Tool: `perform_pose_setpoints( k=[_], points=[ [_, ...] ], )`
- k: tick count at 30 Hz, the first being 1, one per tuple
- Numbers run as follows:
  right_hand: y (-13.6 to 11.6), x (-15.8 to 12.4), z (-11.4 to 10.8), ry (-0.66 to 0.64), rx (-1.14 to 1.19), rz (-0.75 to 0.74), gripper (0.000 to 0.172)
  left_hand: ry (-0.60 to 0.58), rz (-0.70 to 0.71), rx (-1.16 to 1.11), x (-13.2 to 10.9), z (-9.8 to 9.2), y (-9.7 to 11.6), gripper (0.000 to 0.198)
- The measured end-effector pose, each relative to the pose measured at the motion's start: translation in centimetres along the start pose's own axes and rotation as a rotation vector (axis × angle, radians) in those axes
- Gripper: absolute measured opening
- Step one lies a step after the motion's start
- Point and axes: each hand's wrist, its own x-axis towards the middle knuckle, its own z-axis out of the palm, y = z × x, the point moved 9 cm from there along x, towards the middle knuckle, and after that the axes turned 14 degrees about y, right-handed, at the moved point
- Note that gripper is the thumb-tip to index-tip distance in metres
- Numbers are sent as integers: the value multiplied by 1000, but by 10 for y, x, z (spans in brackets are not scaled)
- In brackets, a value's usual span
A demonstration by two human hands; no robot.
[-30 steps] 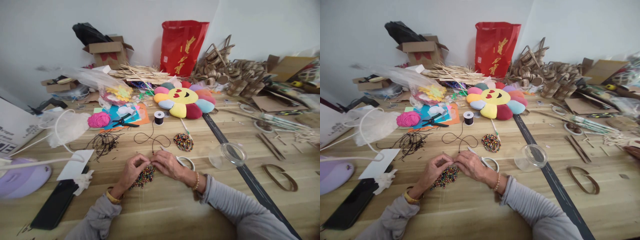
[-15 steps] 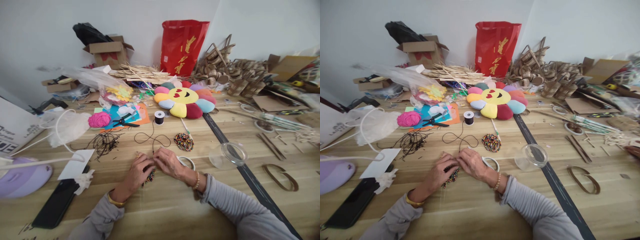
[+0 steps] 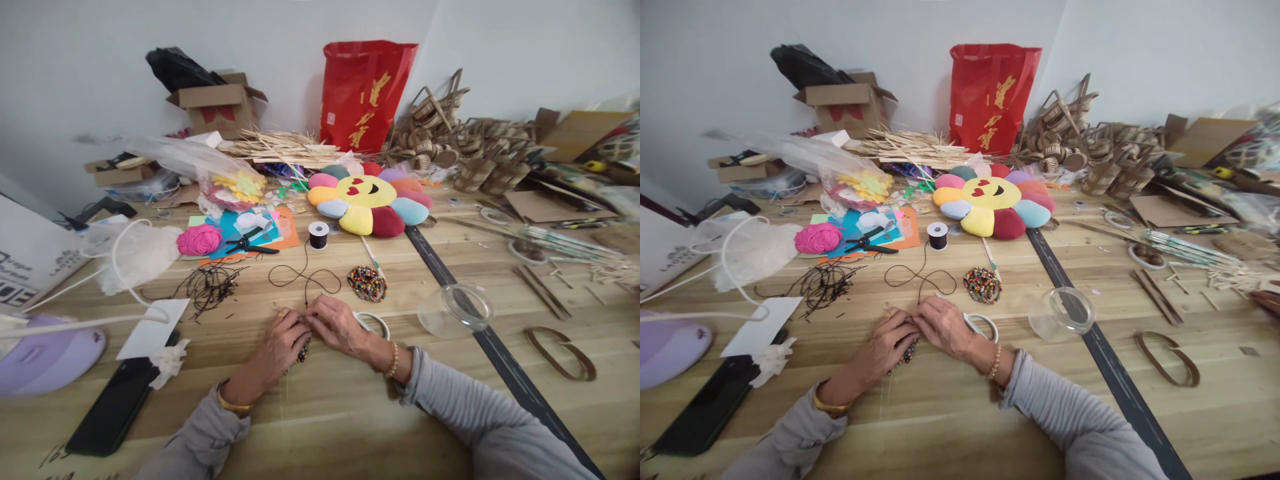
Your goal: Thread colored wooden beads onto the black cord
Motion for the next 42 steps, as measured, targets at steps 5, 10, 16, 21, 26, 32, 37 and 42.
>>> perform_pose_setpoints(
  k=[5, 10, 16, 21, 26, 32, 37, 42],
  points=[
    [0, 0, 0, 0, -15, -2, 12, -11, 8, 4, -1, 0, -1, 23],
    [-1, 1, 0, 0, -10, -6, 11, -27, -8, 15, -4, 0, -3, 23],
    [-7, 1, 1, -55, 29, -22, 10, -8, -26, -42, -6, -1, -5, 24],
    [-24, -1, 0, -88, 29, -146, 9, -13, -65, -83, -5, -2, -6, 21],
    [-26, -3, -2, -66, 42, -142, 8, -9, -86, -93, -4, -4, -6, 22],
    [-8, 0, -8, 20, 106, 29, 9, 2, -109, -113, -5, -3, -8, 21],
    [6, 5, -16, 129, 144, 164, 13, -8, -117, -130, -3, -2, -6, 23],
    [18, 4, -19, 176, 171, 305, 16, -15, -134, -113, -2, 0, -8, 18]
  ],
)
